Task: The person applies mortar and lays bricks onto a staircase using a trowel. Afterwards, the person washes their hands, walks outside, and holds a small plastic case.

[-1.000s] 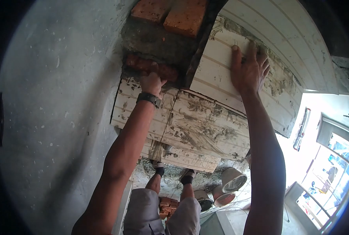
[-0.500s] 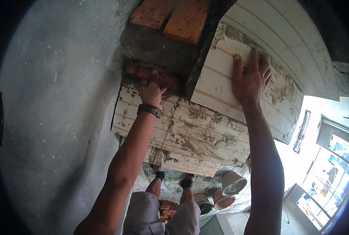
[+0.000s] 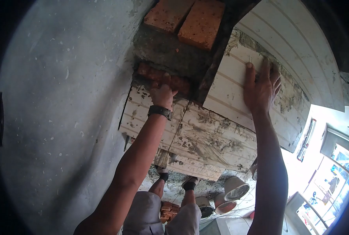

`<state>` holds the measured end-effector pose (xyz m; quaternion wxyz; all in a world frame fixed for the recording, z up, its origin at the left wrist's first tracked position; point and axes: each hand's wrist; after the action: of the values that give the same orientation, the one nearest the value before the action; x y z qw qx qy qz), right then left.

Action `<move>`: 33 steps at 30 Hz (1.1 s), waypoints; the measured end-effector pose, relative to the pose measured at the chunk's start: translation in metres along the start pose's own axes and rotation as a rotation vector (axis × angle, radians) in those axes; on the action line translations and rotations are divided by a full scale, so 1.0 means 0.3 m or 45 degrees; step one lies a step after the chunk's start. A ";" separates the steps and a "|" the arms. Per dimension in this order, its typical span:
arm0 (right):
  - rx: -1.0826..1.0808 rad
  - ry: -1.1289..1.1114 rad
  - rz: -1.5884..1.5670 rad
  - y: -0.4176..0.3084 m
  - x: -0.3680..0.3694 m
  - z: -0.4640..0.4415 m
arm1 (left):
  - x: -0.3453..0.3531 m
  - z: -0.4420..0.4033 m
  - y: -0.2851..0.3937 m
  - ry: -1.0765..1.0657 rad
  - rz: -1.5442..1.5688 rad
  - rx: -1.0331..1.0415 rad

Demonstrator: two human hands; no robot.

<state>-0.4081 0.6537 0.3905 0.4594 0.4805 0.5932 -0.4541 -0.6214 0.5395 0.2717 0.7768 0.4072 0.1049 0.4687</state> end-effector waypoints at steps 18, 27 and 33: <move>0.015 0.030 -0.030 -0.005 -0.002 0.003 | 0.007 0.004 0.052 -0.010 0.075 -0.285; 0.003 0.027 -0.027 -0.005 -0.004 0.008 | -0.011 -0.040 0.002 -0.057 0.265 -0.140; 0.013 0.028 -0.025 -0.006 -0.002 0.008 | 0.011 -0.010 0.023 0.000 0.211 -0.079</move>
<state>-0.4094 0.6512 0.3910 0.4459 0.4821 0.6005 -0.4562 -0.6258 0.5453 0.2756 0.7476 0.3902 0.0561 0.5345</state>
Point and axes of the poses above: each hand's wrist, its own z-axis away from the middle knuckle, its own x-axis out of the palm, y = z × x, and after that the axes turned 5 degrees about -y, right-handed
